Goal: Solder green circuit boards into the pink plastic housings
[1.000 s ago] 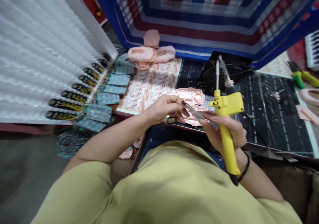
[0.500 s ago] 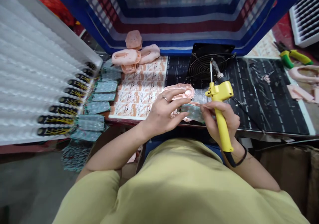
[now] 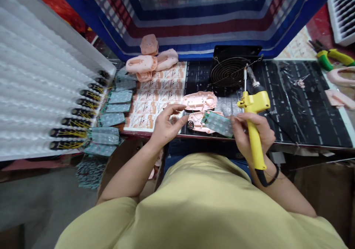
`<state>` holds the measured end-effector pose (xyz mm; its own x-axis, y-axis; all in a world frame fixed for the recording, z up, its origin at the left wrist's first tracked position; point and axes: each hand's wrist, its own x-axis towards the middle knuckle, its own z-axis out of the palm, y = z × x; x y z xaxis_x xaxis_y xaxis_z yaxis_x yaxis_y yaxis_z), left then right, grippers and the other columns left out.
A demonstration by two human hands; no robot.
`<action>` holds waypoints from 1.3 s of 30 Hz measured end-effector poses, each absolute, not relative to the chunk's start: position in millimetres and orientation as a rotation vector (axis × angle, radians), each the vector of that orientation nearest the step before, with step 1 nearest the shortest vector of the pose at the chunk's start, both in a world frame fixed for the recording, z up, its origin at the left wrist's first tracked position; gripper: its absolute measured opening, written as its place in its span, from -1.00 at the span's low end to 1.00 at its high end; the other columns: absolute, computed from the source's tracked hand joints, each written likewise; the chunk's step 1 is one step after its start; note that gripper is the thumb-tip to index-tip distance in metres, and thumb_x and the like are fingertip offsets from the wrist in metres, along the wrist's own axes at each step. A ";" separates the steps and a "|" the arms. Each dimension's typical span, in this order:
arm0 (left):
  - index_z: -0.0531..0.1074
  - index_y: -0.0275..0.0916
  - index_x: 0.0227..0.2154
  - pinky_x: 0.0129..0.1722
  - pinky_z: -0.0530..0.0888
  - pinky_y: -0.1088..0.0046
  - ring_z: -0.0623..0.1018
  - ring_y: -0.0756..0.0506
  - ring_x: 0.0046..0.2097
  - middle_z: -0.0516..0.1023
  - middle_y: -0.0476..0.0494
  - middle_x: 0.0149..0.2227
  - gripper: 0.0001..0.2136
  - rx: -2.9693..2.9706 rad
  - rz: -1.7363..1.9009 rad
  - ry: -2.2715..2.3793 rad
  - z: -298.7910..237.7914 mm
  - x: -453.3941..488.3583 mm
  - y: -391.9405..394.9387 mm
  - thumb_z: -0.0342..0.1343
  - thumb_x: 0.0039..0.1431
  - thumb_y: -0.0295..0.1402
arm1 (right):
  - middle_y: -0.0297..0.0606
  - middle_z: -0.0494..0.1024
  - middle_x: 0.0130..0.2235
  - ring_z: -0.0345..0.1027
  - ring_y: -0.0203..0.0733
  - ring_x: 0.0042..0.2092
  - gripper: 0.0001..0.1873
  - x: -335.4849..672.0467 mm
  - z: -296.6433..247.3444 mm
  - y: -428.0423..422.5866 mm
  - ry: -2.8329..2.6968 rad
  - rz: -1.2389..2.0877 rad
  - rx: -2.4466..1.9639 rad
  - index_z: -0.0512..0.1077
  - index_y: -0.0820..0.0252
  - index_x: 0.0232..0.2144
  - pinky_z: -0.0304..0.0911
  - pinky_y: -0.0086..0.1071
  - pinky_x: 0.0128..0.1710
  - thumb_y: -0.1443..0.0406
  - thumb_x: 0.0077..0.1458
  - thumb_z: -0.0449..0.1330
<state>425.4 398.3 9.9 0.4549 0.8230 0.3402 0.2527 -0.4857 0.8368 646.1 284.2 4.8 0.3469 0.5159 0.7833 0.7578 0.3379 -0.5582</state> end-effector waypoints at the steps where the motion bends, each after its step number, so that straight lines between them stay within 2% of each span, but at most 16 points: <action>1: 0.53 -0.23 -0.17 -0.01 0.48 0.28 0.56 -0.14 -0.04 0.59 -0.22 -0.11 -0.75 2.077 0.961 0.907 8.8 424.7 396.2 0.20 0.22 -0.17 | -0.39 0.58 -0.29 0.46 -0.38 -0.41 -0.77 646.1 3.9 283.6 -1.300 -0.240 -1.318 0.45 0.16 -0.22 0.45 -0.54 -0.31 0.42 0.06 0.36; 5: 0.55 -0.21 -0.28 0.14 0.38 0.12 0.50 -0.22 0.08 0.60 -0.23 -0.07 -0.82 2.442 0.878 0.808 7.8 431.2 387.4 0.23 0.18 -0.20 | -0.38 0.58 -0.30 0.49 -0.33 -0.39 -0.79 646.2 0.8 280.2 -1.284 -0.221 -1.342 0.46 0.15 -0.22 0.48 -0.50 -0.31 0.38 0.08 0.36; 8: 0.50 -0.23 -0.41 0.16 0.36 0.12 0.50 -0.23 0.10 0.61 -0.24 -0.07 -0.89 2.475 0.914 0.725 12.8 434.5 387.3 0.19 0.18 -0.33 | -0.36 0.60 -0.29 0.49 -0.32 -0.40 -0.78 647.7 1.4 278.8 -1.314 -0.264 -1.362 0.47 0.15 -0.22 0.47 -0.50 -0.31 0.38 0.07 0.37; 11: 0.47 -0.25 -0.42 -0.08 0.49 0.32 0.60 -0.12 -0.17 0.64 -0.16 -0.27 -0.91 2.305 0.807 0.712 27.7 430.2 392.9 0.16 0.16 -0.36 | -0.36 0.60 -0.29 0.48 -0.32 -0.40 -0.74 649.9 6.0 279.5 -1.369 -0.310 -1.321 0.47 0.14 -0.19 0.44 -0.52 -0.35 0.43 0.06 0.37; 13: 0.49 -0.26 -0.38 -0.28 0.48 0.46 0.57 -0.04 -0.35 0.61 -0.09 -0.37 -0.89 2.193 0.713 0.722 40.5 426.5 398.4 0.17 0.17 -0.33 | -0.38 0.59 -0.31 0.48 -0.32 -0.40 -0.72 650.7 9.9 280.2 -1.414 -0.311 -1.294 0.46 0.12 -0.19 0.42 -0.52 -0.36 0.46 0.05 0.36; 18: 0.53 -0.28 -0.24 -0.28 0.46 0.51 0.54 -0.02 -0.31 0.61 -0.13 -0.27 -0.78 2.058 0.771 0.717 53.2 425.6 414.1 0.21 0.18 -0.22 | -0.42 0.58 -0.36 0.48 -0.33 -0.44 -0.76 648.0 12.6 277.2 -1.479 -0.280 -1.266 0.47 0.13 -0.21 0.41 -0.52 -0.42 0.45 0.06 0.35; 22: 0.54 -0.28 -0.26 -0.36 0.49 0.49 0.57 -0.03 -0.36 0.62 -0.17 -0.29 -0.69 1.833 0.760 0.703 39.3 429.7 418.9 0.24 0.16 -0.10 | -0.37 0.58 -0.31 0.51 -0.26 -0.36 -0.76 646.1 6.9 271.9 -1.312 -0.064 -1.238 0.47 0.13 -0.23 0.47 -0.43 -0.30 0.42 0.04 0.38; 24: 0.57 -0.27 -0.24 -0.25 0.54 0.43 0.62 -0.08 -0.27 0.64 -0.21 -0.25 -0.68 1.834 0.744 0.675 32.2 430.7 416.3 0.21 0.19 -0.08 | -0.35 0.58 -0.30 0.52 -0.24 -0.34 -0.75 645.5 5.7 271.2 -1.222 0.005 -1.233 0.47 0.14 -0.23 0.47 -0.39 -0.28 0.41 0.03 0.39; 27: 0.61 -0.24 -0.16 0.07 0.50 0.31 0.59 -0.15 0.03 0.62 -0.28 -0.04 -0.70 2.043 0.790 0.613 26.3 428.2 411.0 0.09 0.31 -0.15 | -0.36 0.56 -0.32 0.51 -0.26 -0.35 -0.78 643.7 8.6 273.3 -1.152 -0.018 -1.259 0.46 0.15 -0.27 0.45 -0.42 -0.30 0.38 0.03 0.40; 30: 0.58 -0.24 -0.05 0.16 0.43 0.23 0.52 -0.16 0.14 0.54 -0.31 0.09 -0.70 2.242 0.879 0.646 23.4 421.3 407.6 0.02 0.36 -0.23 | -0.38 0.55 -0.34 0.47 -0.31 -0.38 -0.80 641.7 13.2 276.5 -1.108 -0.088 -1.276 0.46 0.15 -0.29 0.42 -0.45 -0.32 0.38 0.03 0.40; 32: 0.58 -0.28 -0.07 0.08 0.47 0.25 0.55 -0.15 0.06 0.57 -0.32 0.02 -0.71 2.279 0.987 0.767 22.1 416.5 405.0 0.04 0.34 -0.25 | -0.37 0.55 -0.34 0.47 -0.31 -0.38 -0.79 641.1 14.9 277.6 -1.085 -0.104 -1.278 0.46 0.15 -0.29 0.43 -0.44 -0.30 0.38 0.03 0.40; 36: 0.60 -0.27 -0.30 -0.29 0.49 0.45 0.56 -0.04 -0.33 0.60 -0.15 -0.38 -0.74 2.131 0.979 0.827 23.2 417.4 393.0 0.07 0.33 -0.24 | -0.37 0.55 -0.34 0.50 -0.29 -0.35 -0.80 641.5 12.9 277.2 -1.067 -0.105 -1.291 0.46 0.15 -0.29 0.43 -0.44 -0.29 0.37 0.04 0.40; 39: 0.62 -0.26 -0.31 -0.37 0.47 0.49 0.55 -0.01 -0.37 0.61 -0.14 -0.40 -0.75 2.030 1.012 0.689 27.2 430.4 383.0 0.12 0.31 -0.23 | -0.38 0.55 -0.33 0.49 -0.30 -0.37 -0.78 641.2 8.6 276.4 -1.082 -0.120 -1.291 0.48 0.15 -0.28 0.41 -0.46 -0.34 0.39 0.02 0.41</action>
<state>430.4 383.0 27.2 0.5418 0.7250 0.4252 0.1299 -0.5720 0.8099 641.2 276.4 8.6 0.5355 0.4767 0.6972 0.6182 0.3412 -0.7081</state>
